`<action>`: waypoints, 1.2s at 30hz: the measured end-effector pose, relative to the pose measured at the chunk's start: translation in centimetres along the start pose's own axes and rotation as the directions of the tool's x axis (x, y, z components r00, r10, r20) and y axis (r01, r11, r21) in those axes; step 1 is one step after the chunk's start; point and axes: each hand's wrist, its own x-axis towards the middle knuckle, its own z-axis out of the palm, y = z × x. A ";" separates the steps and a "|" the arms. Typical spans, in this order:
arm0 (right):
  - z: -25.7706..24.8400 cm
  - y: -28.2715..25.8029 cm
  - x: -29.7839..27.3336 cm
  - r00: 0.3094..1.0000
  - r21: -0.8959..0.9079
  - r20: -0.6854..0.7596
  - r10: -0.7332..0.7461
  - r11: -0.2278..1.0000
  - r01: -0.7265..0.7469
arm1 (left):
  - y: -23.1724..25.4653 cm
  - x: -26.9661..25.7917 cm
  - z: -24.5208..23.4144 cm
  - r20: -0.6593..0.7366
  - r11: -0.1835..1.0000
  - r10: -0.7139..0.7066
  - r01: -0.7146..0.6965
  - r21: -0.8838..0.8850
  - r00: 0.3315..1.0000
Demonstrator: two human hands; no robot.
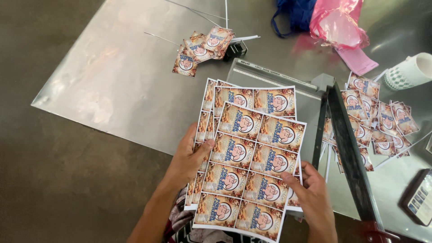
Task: The person uses a paper trimmer to cut sheets of printed labels into individual pieces. They align the sheet, press down the trimmer blade, and separate the cut labels, repeating the process for multiple sheets.
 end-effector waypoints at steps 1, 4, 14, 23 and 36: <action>0.0 0.1 -0.1 0.999 -0.025 -0.009 -0.046 0.999 0.046 | 0.1 -0.2 0.1 0.012 1.000 0.001 -0.001 -0.020 1.000; 0.6 0.1 0.0 0.988 -0.089 -0.047 -0.146 0.986 0.142 | 0.7 -0.5 0.3 0.030 0.998 0.004 -0.002 -0.066 1.000; -0.9 1.2 0.8 0.995 0.009 -0.023 -0.097 0.995 0.097 | 1.1 -0.9 0.5 0.071 0.995 0.078 -0.074 -0.064 0.994; -2.2 1.0 1.4 0.959 -0.134 -0.128 -0.254 0.962 0.237 | 1.4 -1.4 -0.3 0.141 0.999 -0.002 -0.005 0.047 0.990; 0.5 -1.8 1.2 0.988 -0.008 -0.099 -0.121 0.993 0.120 | 2.9 -0.6 1.6 0.062 0.955 0.195 -0.204 0.216 0.979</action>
